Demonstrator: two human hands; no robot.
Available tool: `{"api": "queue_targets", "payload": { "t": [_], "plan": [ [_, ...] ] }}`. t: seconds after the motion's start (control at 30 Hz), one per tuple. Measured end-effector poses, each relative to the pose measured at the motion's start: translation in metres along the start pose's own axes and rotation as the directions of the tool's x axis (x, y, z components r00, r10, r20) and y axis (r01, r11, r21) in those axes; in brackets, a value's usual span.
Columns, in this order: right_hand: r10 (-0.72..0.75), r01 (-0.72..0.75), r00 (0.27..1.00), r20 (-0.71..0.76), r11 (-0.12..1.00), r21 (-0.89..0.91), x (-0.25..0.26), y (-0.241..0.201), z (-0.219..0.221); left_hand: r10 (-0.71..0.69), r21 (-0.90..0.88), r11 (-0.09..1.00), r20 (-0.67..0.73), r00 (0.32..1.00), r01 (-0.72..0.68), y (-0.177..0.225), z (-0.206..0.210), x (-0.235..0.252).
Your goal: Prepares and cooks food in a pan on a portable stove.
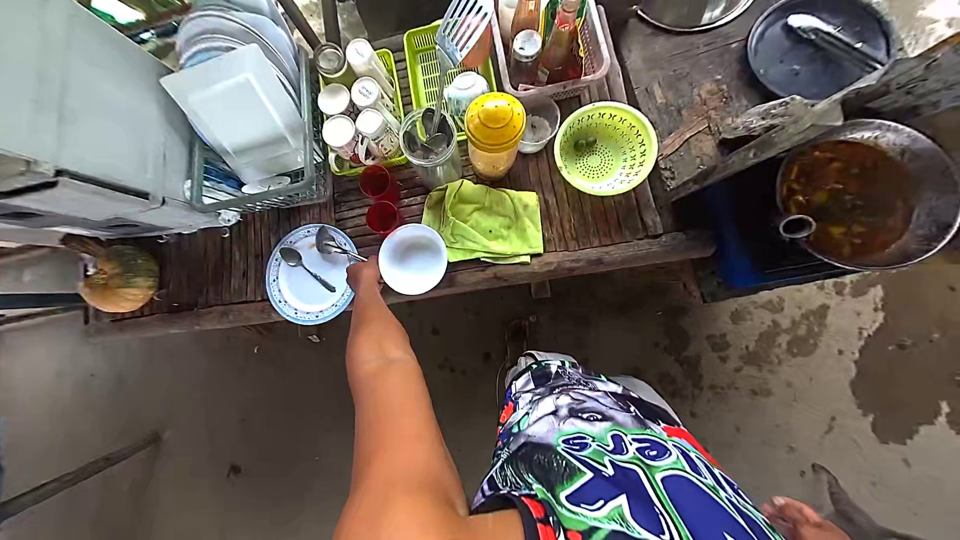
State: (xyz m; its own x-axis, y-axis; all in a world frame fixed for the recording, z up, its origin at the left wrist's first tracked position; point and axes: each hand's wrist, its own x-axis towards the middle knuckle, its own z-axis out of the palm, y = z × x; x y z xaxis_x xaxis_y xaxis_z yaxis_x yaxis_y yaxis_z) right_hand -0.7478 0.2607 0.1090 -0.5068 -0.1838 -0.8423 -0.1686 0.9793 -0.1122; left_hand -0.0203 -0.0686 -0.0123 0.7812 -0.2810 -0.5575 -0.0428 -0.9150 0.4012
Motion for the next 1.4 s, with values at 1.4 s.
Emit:
{"api": "queue_targets", "payload": {
  "t": [1.4],
  "plan": [
    [0.157,-0.229,0.971,0.178,0.817,0.529,0.225,0.201,-0.227,0.539,0.658,-0.268,0.708,0.457,-0.703,0.247,0.379,-0.671]
  ]
}}
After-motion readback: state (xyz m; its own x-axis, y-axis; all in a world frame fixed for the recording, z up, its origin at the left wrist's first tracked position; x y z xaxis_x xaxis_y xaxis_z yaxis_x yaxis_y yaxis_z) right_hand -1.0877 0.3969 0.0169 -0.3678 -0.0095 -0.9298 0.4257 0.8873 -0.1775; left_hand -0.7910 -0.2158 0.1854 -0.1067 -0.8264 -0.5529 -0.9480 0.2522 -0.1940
